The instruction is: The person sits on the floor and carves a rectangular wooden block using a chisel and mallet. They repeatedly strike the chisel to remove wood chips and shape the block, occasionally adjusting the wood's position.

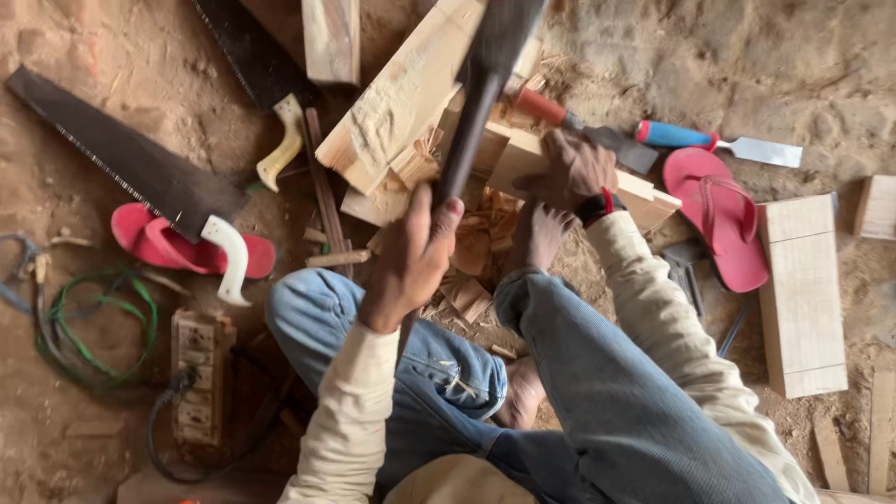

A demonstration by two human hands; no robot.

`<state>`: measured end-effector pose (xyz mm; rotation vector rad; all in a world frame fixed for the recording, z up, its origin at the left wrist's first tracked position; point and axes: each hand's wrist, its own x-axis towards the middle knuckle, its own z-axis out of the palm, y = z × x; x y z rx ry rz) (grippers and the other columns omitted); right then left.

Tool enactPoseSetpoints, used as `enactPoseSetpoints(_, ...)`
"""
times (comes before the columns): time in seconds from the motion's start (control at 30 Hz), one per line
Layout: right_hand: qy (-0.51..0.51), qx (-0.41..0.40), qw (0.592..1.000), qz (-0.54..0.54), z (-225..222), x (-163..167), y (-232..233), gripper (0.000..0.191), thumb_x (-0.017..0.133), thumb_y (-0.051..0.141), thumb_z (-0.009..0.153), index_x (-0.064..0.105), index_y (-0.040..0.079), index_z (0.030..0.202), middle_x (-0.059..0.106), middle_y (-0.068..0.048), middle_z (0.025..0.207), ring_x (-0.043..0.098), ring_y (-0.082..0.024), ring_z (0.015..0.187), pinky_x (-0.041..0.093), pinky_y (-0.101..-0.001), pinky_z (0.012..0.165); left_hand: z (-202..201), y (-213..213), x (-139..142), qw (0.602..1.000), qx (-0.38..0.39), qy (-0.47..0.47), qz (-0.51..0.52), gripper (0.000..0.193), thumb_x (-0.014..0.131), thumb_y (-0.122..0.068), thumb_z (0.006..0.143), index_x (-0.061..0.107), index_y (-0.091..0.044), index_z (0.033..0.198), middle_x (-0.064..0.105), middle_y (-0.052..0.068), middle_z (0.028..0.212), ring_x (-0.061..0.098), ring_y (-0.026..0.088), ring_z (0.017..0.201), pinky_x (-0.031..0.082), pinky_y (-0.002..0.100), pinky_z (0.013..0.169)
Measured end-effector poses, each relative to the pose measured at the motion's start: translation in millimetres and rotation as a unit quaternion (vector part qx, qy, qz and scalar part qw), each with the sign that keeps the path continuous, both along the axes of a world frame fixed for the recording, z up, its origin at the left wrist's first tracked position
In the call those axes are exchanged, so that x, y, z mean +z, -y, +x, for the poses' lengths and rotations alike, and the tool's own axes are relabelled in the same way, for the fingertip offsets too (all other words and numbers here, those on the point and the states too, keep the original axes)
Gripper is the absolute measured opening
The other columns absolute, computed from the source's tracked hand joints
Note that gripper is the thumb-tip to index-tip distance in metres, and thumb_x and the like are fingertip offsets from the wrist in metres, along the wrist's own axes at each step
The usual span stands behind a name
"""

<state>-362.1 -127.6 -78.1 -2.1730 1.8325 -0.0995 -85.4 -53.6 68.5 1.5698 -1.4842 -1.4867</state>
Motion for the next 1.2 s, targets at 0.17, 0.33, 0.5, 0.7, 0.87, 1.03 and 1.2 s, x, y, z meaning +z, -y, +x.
enactPoseSetpoints(0.17,-0.006,-0.009,0.999,0.047,-4,-3,3,0.071,0.083,0.073,0.066,0.059,0.014,0.098,0.071,-0.010,0.083,0.069,-0.034,0.073,0.051,-0.0499,0.064,12,5,60,0.979,-0.023,-0.104,-0.175,0.044,0.042,-0.043,0.116,0.045,-0.002,0.132,0.055,0.003,0.072,0.057,0.012,0.057,0.048,0.029,0.048)
enactPoseSetpoints(0.33,-0.009,-0.009,0.999,0.036,-4,-5,5,0.071,0.084,0.074,0.065,0.060,0.014,0.097,0.071,-0.011,0.082,0.069,-0.035,0.071,0.050,-0.0495,0.062,0,-4,6,0.997,-0.015,-0.037,-0.066,0.039,0.038,-0.043,0.112,0.049,-0.006,0.116,0.053,0.001,0.067,0.049,0.011,0.045,0.039,0.032,0.034)
enactPoseSetpoints(0.5,-0.014,-0.026,0.999,0.022,-1,-2,1,0.073,0.083,0.075,0.067,0.058,0.015,0.099,0.071,-0.009,0.083,0.067,-0.031,0.068,0.048,-0.0475,0.060,-9,-5,-25,0.994,0.018,-0.019,0.107,0.032,0.037,-0.035,0.107,0.046,-0.010,0.124,0.052,0.002,0.061,0.051,0.011,0.042,0.040,0.028,0.032)
enactPoseSetpoints(0.7,-0.025,-0.024,0.999,0.035,-2,-6,-2,0.071,0.082,0.077,0.066,0.056,0.017,0.095,0.072,-0.006,0.086,0.068,-0.027,0.070,0.047,-0.0429,0.060,5,11,64,0.986,-0.011,-0.134,-0.097,0.042,0.040,-0.043,0.113,0.047,-0.007,0.132,0.050,-0.001,0.070,0.051,0.008,0.053,0.044,0.028,0.042)
enactPoseSetpoints(0.87,-0.030,-0.044,0.995,0.079,-4,-12,-3,0.073,0.082,0.079,0.067,0.057,0.017,0.098,0.072,-0.008,0.082,0.069,-0.029,0.070,0.049,-0.0455,0.065,10,0,61,0.981,-0.032,-0.105,-0.159,0.050,0.039,-0.051,0.113,0.046,-0.007,0.134,0.053,0.000,0.071,0.057,0.008,0.057,0.046,0.026,0.047)
enactPoseSetpoints(1.03,-0.002,-0.020,1.000,0.006,-7,-12,1,0.078,0.082,0.077,0.064,0.059,0.018,0.109,0.072,-0.011,0.084,0.068,-0.032,0.071,0.048,-0.0461,0.060,-10,0,-5,0.999,-0.002,0.008,0.052,0.036,0.041,-0.041,0.104,0.050,-0.010,0.119,0.056,0.002,0.064,0.051,0.012,0.044,0.038,0.030,0.034)
enactPoseSetpoints(1.2,-0.040,-0.051,0.994,0.083,-2,-9,-5,0.078,0.080,0.081,0.072,0.053,0.015,0.104,0.070,-0.010,0.079,0.066,-0.030,0.067,0.047,-0.0437,0.059,0,13,26,0.991,-0.041,-0.115,-0.055,0.036,0.039,-0.042,0.111,0.047,-0.007,0.117,0.051,0.000,0.071,0.052,0.009,0.050,0.046,0.027,0.037)
